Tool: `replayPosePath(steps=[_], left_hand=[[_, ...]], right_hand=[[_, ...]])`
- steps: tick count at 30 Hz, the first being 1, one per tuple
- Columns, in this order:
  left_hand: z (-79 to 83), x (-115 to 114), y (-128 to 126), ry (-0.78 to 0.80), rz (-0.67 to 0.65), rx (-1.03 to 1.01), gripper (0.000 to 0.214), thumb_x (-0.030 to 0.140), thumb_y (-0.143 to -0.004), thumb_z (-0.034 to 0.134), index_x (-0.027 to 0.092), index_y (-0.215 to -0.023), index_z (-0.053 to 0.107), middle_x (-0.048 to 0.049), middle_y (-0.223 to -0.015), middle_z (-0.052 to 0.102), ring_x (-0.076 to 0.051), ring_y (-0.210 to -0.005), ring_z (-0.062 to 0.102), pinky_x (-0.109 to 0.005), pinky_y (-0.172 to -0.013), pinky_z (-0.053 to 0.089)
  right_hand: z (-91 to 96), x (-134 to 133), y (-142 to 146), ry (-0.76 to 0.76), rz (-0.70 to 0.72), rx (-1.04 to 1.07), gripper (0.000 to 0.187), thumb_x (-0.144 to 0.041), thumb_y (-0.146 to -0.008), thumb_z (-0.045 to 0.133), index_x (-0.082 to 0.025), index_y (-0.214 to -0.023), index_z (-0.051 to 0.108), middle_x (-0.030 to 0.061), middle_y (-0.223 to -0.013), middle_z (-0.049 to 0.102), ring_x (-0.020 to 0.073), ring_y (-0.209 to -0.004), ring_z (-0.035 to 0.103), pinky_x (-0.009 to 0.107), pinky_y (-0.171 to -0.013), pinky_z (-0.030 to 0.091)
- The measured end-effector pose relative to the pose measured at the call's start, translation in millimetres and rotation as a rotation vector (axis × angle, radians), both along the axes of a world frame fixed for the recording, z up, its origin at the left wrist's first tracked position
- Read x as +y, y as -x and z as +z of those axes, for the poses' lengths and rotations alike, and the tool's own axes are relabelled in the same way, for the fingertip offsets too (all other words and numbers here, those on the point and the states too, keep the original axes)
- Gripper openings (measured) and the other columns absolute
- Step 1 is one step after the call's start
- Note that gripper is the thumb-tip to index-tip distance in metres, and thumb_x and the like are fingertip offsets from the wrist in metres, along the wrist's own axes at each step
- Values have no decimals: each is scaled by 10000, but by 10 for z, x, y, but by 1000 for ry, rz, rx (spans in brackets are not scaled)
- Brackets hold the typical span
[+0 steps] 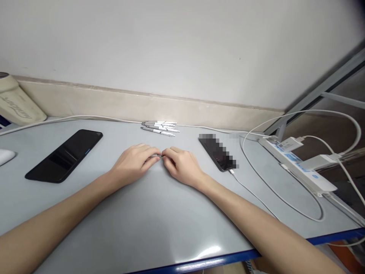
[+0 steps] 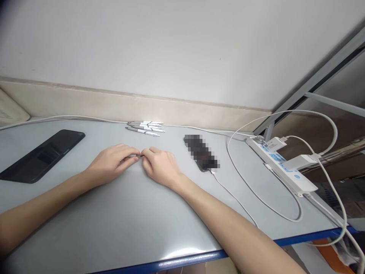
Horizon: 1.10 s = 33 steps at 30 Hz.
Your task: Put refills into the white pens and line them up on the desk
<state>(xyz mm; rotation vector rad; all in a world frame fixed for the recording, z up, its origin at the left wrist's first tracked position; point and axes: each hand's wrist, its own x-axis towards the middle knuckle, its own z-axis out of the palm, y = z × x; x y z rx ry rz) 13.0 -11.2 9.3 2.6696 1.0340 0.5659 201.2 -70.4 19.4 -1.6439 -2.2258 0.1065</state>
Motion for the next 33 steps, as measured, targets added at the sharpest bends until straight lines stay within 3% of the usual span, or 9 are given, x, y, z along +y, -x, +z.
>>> replayPosePath(steps=[5,15,24,28,33], left_hand=[[-6,-4,-3,-12,60,-36,301,335,-936,305,240,-1025,576,-25,-995,646,-195,-925,572,-318,-789,417],[4,-18,13,47,126,-59,295,390,-942,309,258,-966,572,-3,-941,629,-175,-826,578,-282,-705,414],[-14,-25,36,-4,44,-97,291,353,-938,329,267,-992,602,2,-918,633,-162,-826,582,-268,-728,411],[-18,-20,44,-4,95,-114,293,360,-940,320,271,-968,598,15,-908,637,-155,-800,581,-265,-698,401],[11,-19,71,63,169,-179,298,371,-937,310,255,-916,584,20,-871,646,-156,-740,574,-265,-647,390]], right_hand=[[-3,30,-50,-8,-32,27,239,-229,-912,371,-236,-971,602,15,-877,642,140,-715,560,240,-609,317],[-14,39,-130,-17,-79,97,196,-220,-874,419,-231,-900,613,-4,-788,648,136,-672,541,237,-608,319],[-10,25,-110,0,82,75,229,-290,-946,404,-239,-1038,607,27,-945,669,138,-798,588,229,-686,355],[32,36,-115,20,67,48,223,-296,-957,383,-224,-949,594,23,-842,664,131,-688,563,224,-624,336],[205,-57,-196,22,-52,-87,231,-300,-958,358,-226,-878,561,-5,-671,611,129,-555,494,231,-544,275]])
